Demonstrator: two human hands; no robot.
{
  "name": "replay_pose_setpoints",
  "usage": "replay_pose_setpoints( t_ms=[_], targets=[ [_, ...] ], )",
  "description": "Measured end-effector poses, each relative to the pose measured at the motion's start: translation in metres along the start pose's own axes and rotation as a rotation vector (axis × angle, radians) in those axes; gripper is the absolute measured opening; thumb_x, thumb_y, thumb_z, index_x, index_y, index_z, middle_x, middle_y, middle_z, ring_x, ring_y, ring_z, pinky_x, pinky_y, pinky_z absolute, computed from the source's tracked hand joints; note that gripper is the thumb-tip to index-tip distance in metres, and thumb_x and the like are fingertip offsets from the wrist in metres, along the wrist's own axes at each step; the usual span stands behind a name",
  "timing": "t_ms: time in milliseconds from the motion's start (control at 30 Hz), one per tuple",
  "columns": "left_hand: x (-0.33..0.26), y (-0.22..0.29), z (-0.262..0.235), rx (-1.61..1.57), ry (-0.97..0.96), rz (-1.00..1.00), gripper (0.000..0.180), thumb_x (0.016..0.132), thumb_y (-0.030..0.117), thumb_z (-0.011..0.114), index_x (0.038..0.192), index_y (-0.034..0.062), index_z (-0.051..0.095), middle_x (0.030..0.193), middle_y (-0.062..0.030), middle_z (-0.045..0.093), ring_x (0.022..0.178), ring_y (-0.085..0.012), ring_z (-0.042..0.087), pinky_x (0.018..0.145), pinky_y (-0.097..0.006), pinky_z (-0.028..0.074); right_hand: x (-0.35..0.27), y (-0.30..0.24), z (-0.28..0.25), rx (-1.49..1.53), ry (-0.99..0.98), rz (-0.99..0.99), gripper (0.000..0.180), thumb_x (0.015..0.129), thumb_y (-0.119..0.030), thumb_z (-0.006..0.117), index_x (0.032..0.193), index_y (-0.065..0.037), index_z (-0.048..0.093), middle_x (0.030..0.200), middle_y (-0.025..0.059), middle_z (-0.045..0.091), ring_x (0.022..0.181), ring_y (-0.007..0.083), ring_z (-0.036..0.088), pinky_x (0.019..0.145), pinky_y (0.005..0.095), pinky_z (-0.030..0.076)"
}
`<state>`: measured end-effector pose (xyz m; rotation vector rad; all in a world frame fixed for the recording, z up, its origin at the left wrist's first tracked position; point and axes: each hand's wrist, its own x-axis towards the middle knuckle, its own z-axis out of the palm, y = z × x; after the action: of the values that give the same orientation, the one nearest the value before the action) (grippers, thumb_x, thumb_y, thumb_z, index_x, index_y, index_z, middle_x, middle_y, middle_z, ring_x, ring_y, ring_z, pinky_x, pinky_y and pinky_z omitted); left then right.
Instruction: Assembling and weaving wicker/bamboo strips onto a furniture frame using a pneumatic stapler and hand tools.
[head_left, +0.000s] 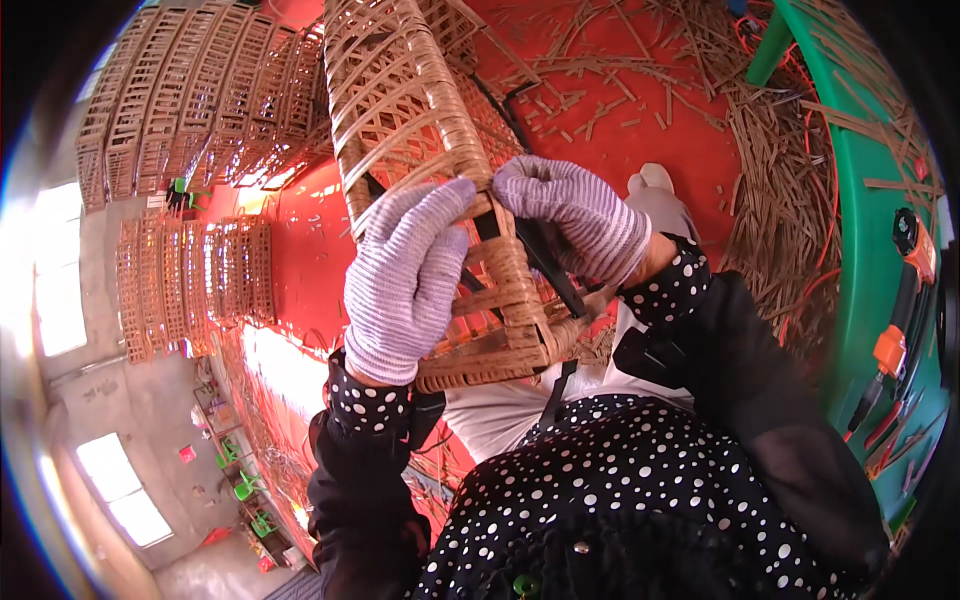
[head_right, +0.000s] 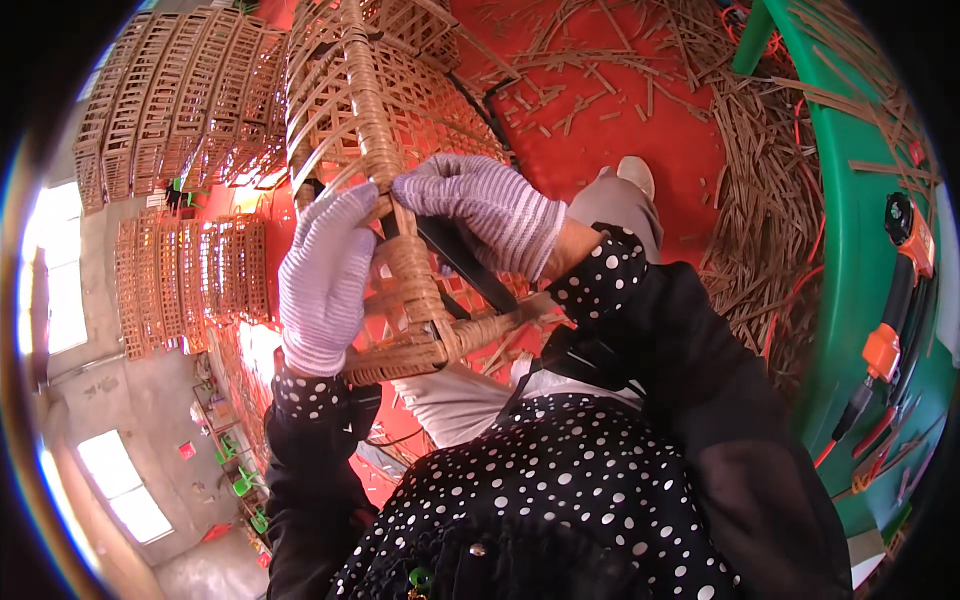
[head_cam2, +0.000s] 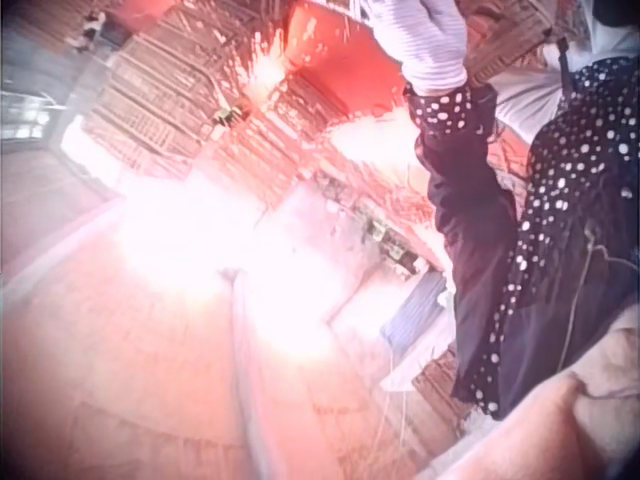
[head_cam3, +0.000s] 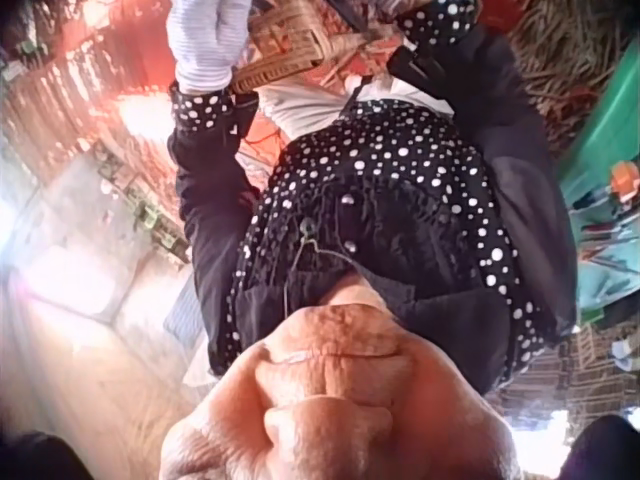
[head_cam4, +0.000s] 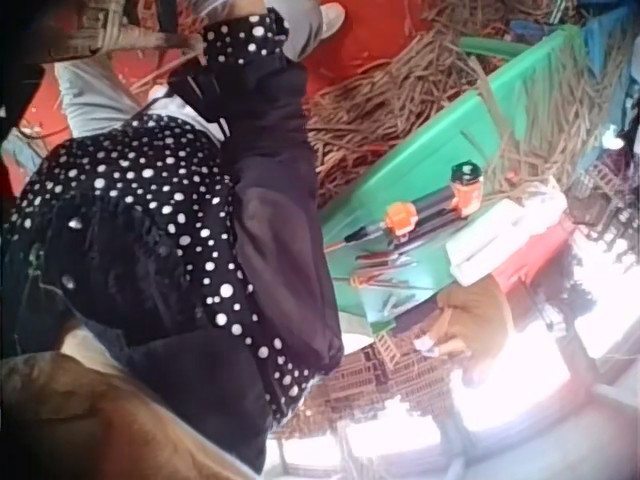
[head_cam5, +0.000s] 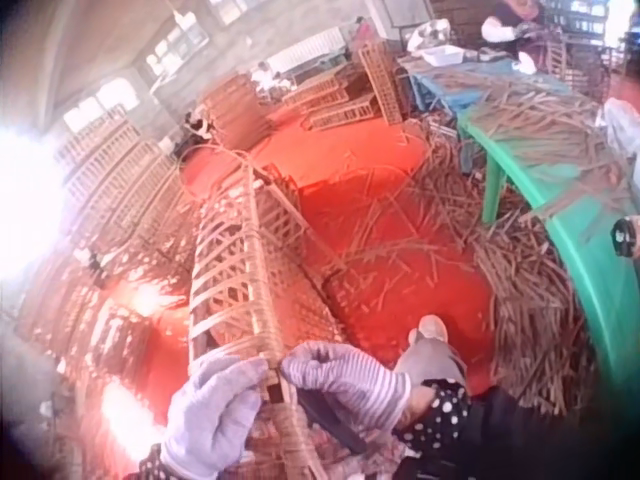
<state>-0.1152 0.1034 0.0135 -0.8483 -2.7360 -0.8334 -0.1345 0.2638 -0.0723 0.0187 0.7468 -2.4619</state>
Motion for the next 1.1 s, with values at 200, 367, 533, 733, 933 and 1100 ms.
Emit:
replay_pose_setpoints(
  t_ms=[200,367,533,733,933,1100],
  targets=[
    [-0.032,0.028,-0.009,0.191,0.107,0.193,0.023,0.07,0.012,0.068,0.091,0.005,0.06,0.091,-0.0099,0.055,0.086,-0.0266,0.054,0.075,-0.035,0.044,-0.007,0.0,0.002,-0.031,-0.048,0.041,0.026,0.083,-0.032,0.06,0.085,-0.006,0.057,0.063,0.0022,0.057,0.048,0.0105,0.054,0.041,0.0222,0.045],
    [-0.061,0.048,0.008,0.192,-0.042,0.055,0.038,0.059,0.021,0.077,0.088,0.006,0.058,0.09,-0.0073,0.055,0.085,-0.0258,0.053,0.076,-0.036,0.043,-0.016,-0.004,0.003,0.037,-0.025,-0.007,0.026,0.084,-0.029,0.058,0.086,-0.003,0.058,0.066,0.0045,0.06,0.048,0.0129,0.055,0.04,0.0237,0.046],
    [-0.064,0.062,0.022,0.055,0.17,-0.162,0.043,0.057,0.025,0.078,0.091,0.0071,0.057,0.09,-0.0065,0.057,0.086,-0.0254,0.054,0.077,-0.036,0.042,-0.012,0.002,0.0,0.031,-0.013,-0.065,0.025,0.084,-0.027,0.058,0.089,-0.003,0.058,0.068,0.0059,0.061,0.05,0.0132,0.056,0.039,0.0234,0.045],
    [-0.057,0.061,0.012,0.186,0.014,0.108,0.041,0.062,0.021,0.076,0.096,0.0057,0.058,0.095,-0.0074,0.057,0.09,-0.0241,0.053,0.08,-0.036,0.041,-0.023,-0.002,0.006,0.009,0.04,-0.131,0.026,0.084,-0.03,0.059,0.09,-0.004,0.059,0.078,0.0035,0.061,0.067,0.0117,0.057,0.058,0.0267,0.048],
    [-0.038,0.061,0.019,0.237,0.124,-0.022,0.057,0.057,0.037,0.079,0.097,0.0041,0.055,0.093,-0.0057,0.056,0.091,-0.0249,0.052,0.083,-0.037,0.04,-0.03,-0.004,0.006,-0.216,0.055,-0.206,0.028,0.084,-0.031,0.06,0.09,-0.003,0.058,0.079,0.0016,0.059,0.07,0.0096,0.055,0.066,0.0249,0.047],
    [-0.04,0.058,0.019,0.039,0.088,-0.189,0.038,0.069,0.03,0.072,0.092,0.003,0.057,0.084,-0.0076,0.059,0.077,-0.0236,0.057,0.074,-0.036,0.044,-0.036,0.0,0.003,-0.209,0.05,-0.273,0.029,0.083,-0.023,0.061,0.098,0.0,0.054,0.089,0.0031,0.058,0.079,0.0088,0.053,0.073,0.0237,0.045]
  ],
)
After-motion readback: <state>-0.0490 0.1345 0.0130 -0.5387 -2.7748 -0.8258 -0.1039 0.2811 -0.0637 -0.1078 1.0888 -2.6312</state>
